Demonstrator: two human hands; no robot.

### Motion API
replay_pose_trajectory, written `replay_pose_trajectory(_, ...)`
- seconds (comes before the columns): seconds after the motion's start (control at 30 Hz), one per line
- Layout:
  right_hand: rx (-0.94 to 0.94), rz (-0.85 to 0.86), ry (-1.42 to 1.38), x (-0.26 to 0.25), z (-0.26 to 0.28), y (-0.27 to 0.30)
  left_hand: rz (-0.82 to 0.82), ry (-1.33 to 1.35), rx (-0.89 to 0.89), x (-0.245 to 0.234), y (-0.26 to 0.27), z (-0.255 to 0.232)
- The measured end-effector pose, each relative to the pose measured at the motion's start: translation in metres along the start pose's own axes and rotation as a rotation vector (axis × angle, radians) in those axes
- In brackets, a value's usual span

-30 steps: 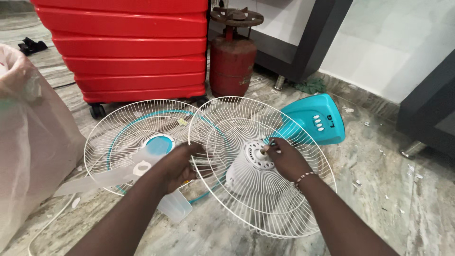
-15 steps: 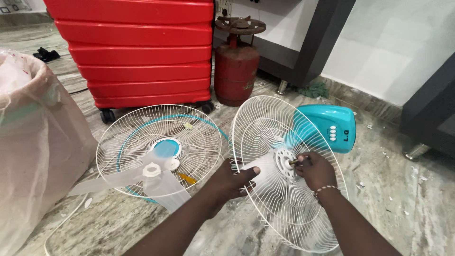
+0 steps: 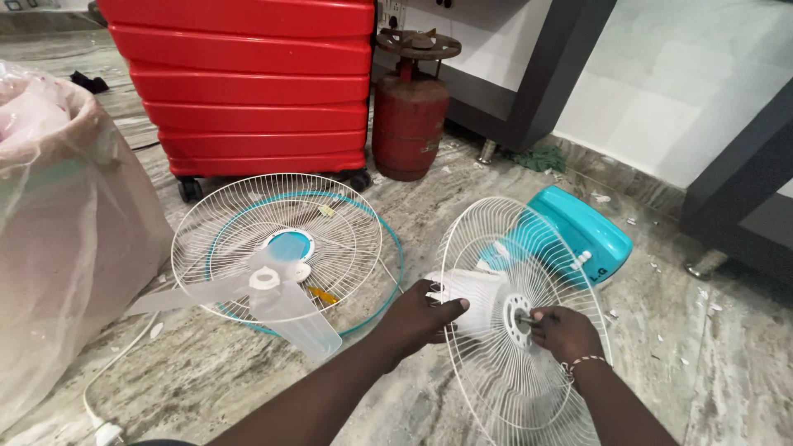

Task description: The person disassembles a small electric fan by removing the front grille, fan blades, and rear grille using a screwdriver. The components are placed on the floor.

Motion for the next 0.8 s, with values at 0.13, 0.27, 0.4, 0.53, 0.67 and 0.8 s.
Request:
replay_pose_trajectory(0.13,-0.006,-0.016,0.188,-0.001,-0.001,-0.001,0.021,0.004,0.007,0.006,0.004,0.004)
replay_pose_trajectory(0.27,-0.153,-0.140,0.713,0.006,0.017,0.007,0.044,-0.008,-0.043,0.005,0.002,0.011)
replay_pose_trajectory(0.4,-0.237,-0.243,0.525,0.028,0.063,0.027,0.105,-0.026,-0.010,0.000,0.000,0.021)
replay_pose_trajectory(0.53,-0.319,-0.168,0.268,0.061,0.125,0.054,0.103,-0.042,-0.087,-0.005,-0.004,0.031)
replay_pose_trajectory(0.67,-0.463,-0.056,0.121,0.094,0.174,0.084,0.102,-0.200,-0.216,-0.015,-0.009,0.033)
replay_pose_trajectory(0.8,-0.584,-0.029,0.153,0.129,0.194,0.109,0.161,-0.248,-0.267,-0.029,-0.020,0.044)
Point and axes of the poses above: each hand's wrist, its own y-axis away from the middle knuckle, its own x-axis out of the palm, z = x × y, the point moved 2 cm from there along -y, towards the middle knuckle, and after that the axes turned 7 degrees about y, right-handed, at the moved point
